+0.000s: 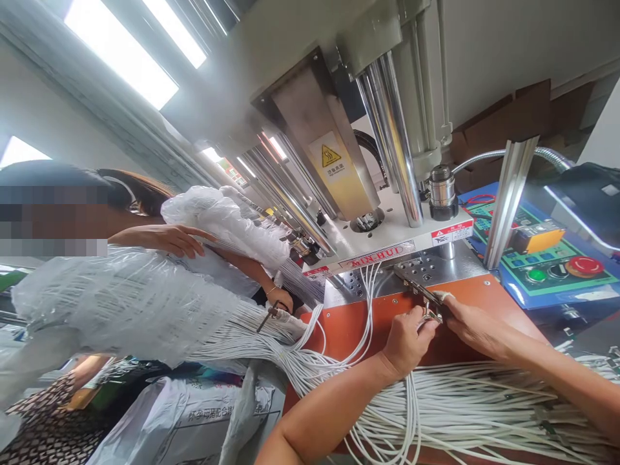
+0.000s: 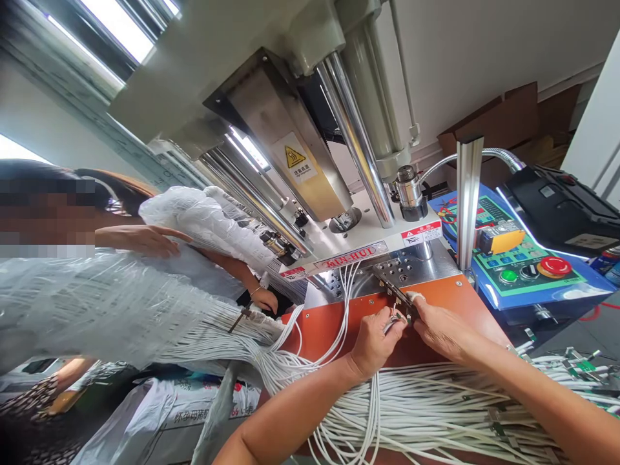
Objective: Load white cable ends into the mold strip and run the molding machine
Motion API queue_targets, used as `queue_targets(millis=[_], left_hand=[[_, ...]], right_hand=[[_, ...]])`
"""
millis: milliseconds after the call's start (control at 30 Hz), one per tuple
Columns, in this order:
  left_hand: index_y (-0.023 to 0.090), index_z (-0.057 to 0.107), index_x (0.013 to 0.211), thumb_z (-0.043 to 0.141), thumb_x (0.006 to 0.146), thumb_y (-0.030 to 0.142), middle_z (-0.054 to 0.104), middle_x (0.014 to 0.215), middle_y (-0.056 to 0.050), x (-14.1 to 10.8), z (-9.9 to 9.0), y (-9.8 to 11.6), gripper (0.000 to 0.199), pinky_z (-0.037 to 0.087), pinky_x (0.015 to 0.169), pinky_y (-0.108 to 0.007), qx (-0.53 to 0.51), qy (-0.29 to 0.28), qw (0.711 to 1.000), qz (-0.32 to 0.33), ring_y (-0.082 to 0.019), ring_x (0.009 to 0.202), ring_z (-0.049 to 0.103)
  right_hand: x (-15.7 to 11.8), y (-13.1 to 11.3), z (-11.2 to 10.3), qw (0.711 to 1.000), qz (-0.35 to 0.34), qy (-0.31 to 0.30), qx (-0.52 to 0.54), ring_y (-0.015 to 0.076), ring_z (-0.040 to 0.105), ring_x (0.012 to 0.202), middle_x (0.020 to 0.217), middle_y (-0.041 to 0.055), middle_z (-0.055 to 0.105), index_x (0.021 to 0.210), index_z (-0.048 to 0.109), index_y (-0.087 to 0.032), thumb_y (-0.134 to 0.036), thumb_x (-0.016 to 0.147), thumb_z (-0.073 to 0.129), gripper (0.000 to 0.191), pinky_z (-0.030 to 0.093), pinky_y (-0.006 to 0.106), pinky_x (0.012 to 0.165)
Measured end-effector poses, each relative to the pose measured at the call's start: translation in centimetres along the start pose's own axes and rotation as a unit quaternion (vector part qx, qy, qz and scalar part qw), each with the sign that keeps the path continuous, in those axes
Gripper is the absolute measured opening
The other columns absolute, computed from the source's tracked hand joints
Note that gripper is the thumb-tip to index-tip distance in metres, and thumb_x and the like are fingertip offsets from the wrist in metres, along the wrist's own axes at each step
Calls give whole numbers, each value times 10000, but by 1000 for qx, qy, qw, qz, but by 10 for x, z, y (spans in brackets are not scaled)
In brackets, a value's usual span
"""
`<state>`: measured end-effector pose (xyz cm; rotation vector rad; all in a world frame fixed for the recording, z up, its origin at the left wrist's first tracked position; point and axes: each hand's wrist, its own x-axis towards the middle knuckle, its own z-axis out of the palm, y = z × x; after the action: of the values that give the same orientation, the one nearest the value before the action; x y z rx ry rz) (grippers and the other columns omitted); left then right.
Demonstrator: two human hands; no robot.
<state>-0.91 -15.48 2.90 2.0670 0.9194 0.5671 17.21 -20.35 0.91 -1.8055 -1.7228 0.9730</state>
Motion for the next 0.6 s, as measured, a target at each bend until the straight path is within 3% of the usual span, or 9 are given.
queue_targets(millis=[133,200,300,367,500,600], left_hand=[[177,609,846,587,872,259,666,749,-16,3,-4,1,89,471,706,-255,-82,-21,996,-41,-145,678,619],[163,624,917,602,862,281,674,791,-22,4,-8,1,132,475,670,-238,-145,-49,986,-64,-129,657,613],[148,608,1093,519,923,376,703,955,-72,5,-13,-3,299,426,571,-201,-214,-85,969,-87,-117,672,623],[140,557,1153,440,958,427,708,1013,-103,7,-15,-7,366,366,500,-184,-245,-80,961,-103,-108,648,622],[148,496,979,473,925,504,724,947,-117,13,-16,-14,360,238,402,-169,-286,-31,945,-155,-70,521,543],[142,507,876,628,820,480,714,855,-100,17,-18,-17,363,285,412,-168,-313,-11,933,-180,-77,547,549]], right_hand=[[-5,-10,-11,997,-9,-58,45,239,637,825,956,69,661,1017,374,-250,-525,897,396,300,459,371,755],[-4,-8,-9,996,-16,-53,68,235,630,863,1000,60,657,1007,357,-262,-610,885,422,374,455,367,776],[1,3,1,997,-25,-22,67,223,629,848,1001,50,658,977,335,-267,-565,898,429,322,451,357,761],[4,11,7,998,-30,-15,49,225,633,841,999,52,661,968,334,-267,-553,908,416,304,449,355,747],[5,18,9,998,-53,-5,34,230,638,903,1109,75,648,1044,332,-269,-563,922,394,324,455,364,788],[3,15,6,998,-51,-9,31,227,639,880,1069,74,651,1058,327,-265,-578,926,388,345,466,367,782]])
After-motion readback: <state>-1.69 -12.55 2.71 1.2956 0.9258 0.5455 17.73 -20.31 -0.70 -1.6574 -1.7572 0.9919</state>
